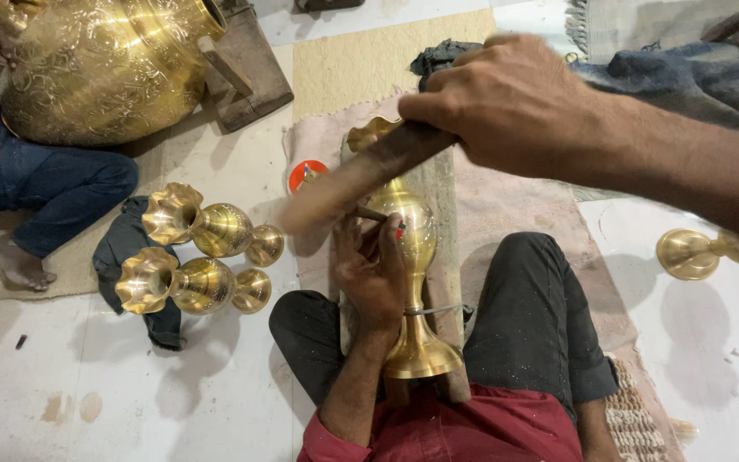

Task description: The person sits on the floor with a brass vase clamped to a wooden block on their lap, holds a punch against the vase surface, and repeatedly strikes the punch with a wooden mallet to engrave decorative patterns, repositioning the punch around the vase as they work.

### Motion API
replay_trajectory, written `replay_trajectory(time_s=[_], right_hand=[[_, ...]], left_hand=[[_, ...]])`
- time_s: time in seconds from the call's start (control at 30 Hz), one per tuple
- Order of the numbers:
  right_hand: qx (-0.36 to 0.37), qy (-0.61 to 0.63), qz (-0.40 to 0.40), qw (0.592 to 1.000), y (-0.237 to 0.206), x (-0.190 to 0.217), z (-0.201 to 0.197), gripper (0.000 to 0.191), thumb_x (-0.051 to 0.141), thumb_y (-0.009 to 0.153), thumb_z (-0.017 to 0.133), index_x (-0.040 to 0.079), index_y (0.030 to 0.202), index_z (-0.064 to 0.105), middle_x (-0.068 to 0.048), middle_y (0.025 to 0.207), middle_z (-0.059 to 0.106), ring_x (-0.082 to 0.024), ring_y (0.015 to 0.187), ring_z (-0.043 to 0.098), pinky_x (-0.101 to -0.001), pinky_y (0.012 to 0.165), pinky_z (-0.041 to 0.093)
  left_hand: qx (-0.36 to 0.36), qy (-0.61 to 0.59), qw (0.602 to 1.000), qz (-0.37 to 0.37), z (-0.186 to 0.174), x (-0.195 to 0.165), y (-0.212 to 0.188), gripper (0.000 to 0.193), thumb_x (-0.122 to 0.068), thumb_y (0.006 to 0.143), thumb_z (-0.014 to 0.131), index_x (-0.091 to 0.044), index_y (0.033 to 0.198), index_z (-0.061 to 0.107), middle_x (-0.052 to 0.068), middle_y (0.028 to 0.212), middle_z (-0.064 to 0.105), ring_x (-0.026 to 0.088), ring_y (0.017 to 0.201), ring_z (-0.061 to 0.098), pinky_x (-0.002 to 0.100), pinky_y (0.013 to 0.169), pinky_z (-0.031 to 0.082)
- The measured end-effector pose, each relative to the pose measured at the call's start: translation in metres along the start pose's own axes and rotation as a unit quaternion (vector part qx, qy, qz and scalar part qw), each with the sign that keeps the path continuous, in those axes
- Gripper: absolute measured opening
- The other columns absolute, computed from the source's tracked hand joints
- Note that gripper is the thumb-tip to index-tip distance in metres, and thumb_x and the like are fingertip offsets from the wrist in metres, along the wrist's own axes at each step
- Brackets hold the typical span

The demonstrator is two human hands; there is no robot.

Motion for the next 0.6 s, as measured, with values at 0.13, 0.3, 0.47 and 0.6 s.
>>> replay_trajectory(time_s=[0.13, 0.3, 0.47, 0.6], right_hand=[[0.011, 0.084, 0.04, 0.996, -0.0007, -0.0005, 0.0017, 0.014, 0.016, 0.106, 0.06, 0.014, 0.116, 0.069, -0.007, 0.081, 0.073, -0.015, 0.054, 0.066, -0.0329, 0.04, 0.052], [-0.061, 0.015, 0.009, 0.998, -0.0047, 0.0024, 0.0035, 0.03, 0.018, 0.094, 0.066, 0.015, 0.124, 0.069, -0.005, 0.079, 0.075, -0.015, 0.06, 0.068, -0.0337, 0.052, 0.055], [-0.029, -0.059, -0.014, 0.998, -0.0058, 0.0039, 0.0054, 0.019, 0.016, 0.1, 0.063, 0.018, 0.117, 0.07, -0.005, 0.083, 0.075, -0.014, 0.058, 0.069, -0.0339, 0.057, 0.057], [0.004, 0.081, 0.035, 0.996, -0.0055, 0.0027, 0.0078, 0.014, 0.013, 0.104, 0.061, 0.014, 0.115, 0.07, -0.008, 0.085, 0.075, -0.016, 0.06, 0.069, -0.0326, 0.044, 0.053]], left_hand=[[-0.007, 0.004, 1.0, 0.011, -0.0011, -0.0046, -0.0009, 0.045, -0.007, 0.101, 0.066, 0.011, 0.138, 0.048, 0.021, 0.115, 0.071, 0.024, 0.102, 0.076, 0.031, 0.086, 0.067], [0.001, 0.016, 0.999, 0.044, -0.0018, -0.0059, -0.0001, 0.041, -0.008, 0.104, 0.067, 0.01, 0.136, 0.052, 0.02, 0.115, 0.072, 0.024, 0.103, 0.077, 0.031, 0.087, 0.069], [0.012, 0.026, 0.999, 0.026, -0.0041, -0.0047, 0.001, 0.037, -0.011, 0.104, 0.067, 0.008, 0.133, 0.054, 0.019, 0.115, 0.072, 0.024, 0.102, 0.077, 0.03, 0.084, 0.07], [0.017, 0.039, 0.999, -0.005, -0.007, -0.005, 0.0018, 0.038, -0.013, 0.101, 0.069, 0.006, 0.131, 0.056, 0.016, 0.105, 0.073, 0.022, 0.095, 0.077, 0.03, 0.077, 0.068]])
Point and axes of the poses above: each hand's wrist, its own y-axis towards the middle knuckle, its own z-axis out of the palm, x = y × z, the point moved 2 cm from there along y, towards the middle knuckle
